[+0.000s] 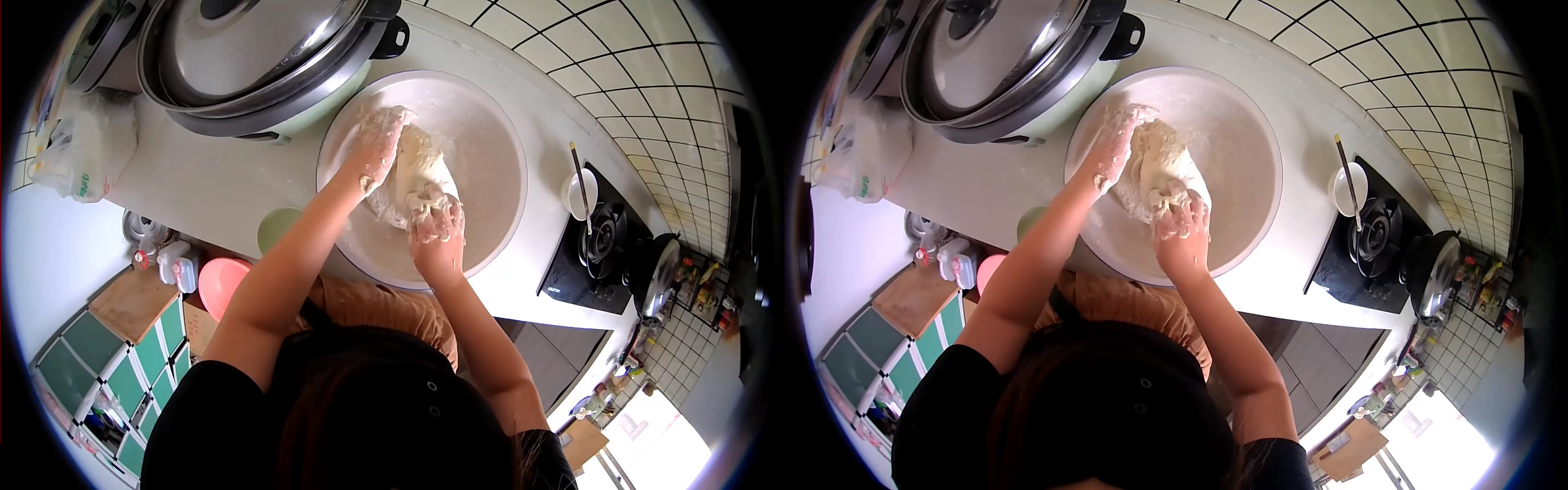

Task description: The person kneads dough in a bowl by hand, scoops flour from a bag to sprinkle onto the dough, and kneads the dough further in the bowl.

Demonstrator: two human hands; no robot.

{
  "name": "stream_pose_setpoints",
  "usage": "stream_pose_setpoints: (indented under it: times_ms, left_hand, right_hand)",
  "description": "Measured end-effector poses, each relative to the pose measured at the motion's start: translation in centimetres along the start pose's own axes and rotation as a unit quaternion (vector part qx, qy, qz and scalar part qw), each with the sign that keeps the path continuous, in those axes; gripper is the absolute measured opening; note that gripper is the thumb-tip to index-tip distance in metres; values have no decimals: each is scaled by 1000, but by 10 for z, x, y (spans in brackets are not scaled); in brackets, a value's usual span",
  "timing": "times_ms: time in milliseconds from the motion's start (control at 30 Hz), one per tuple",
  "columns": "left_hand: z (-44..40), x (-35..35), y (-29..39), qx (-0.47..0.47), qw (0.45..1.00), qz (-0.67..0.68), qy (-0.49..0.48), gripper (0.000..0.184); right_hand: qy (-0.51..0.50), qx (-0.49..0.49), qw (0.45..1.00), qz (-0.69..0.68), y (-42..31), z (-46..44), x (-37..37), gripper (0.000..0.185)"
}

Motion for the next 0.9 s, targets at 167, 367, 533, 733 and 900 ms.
stream_pose_setpoints:
  times_ms: [167,367,533,733,900]
  left_hand:
    - [-21,8,27,-98,982,85,-134,38]
    - [-18,50,17,-130,921,-272,-245,47]
    - [20,28,42,-103,942,-262,-185,60]
    - [87,23,80,-64,956,-207,-196,61]
    - [125,25,92,55,967,-185,-164,69]
  right_hand:
    - [-33,0,999,-24,-16,35,11,26]
    - [-89,5,994,-67,-30,47,8,38]
    - [-209,65,970,-103,-12,71,14,61]
    - [-327,64,942,-53,-6,91,36,65]
    - [-332,114,912,-213,25,91,24,55]
Point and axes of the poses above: each hand's wrist, its own z-axis away from the middle knuckle, its own x-axis out of the palm, y = z × x, the point moved 10 cm from there along -z, towards the middle knuckle, and after that the axes turned 12 degrees about -x, right-handed, at the moved point
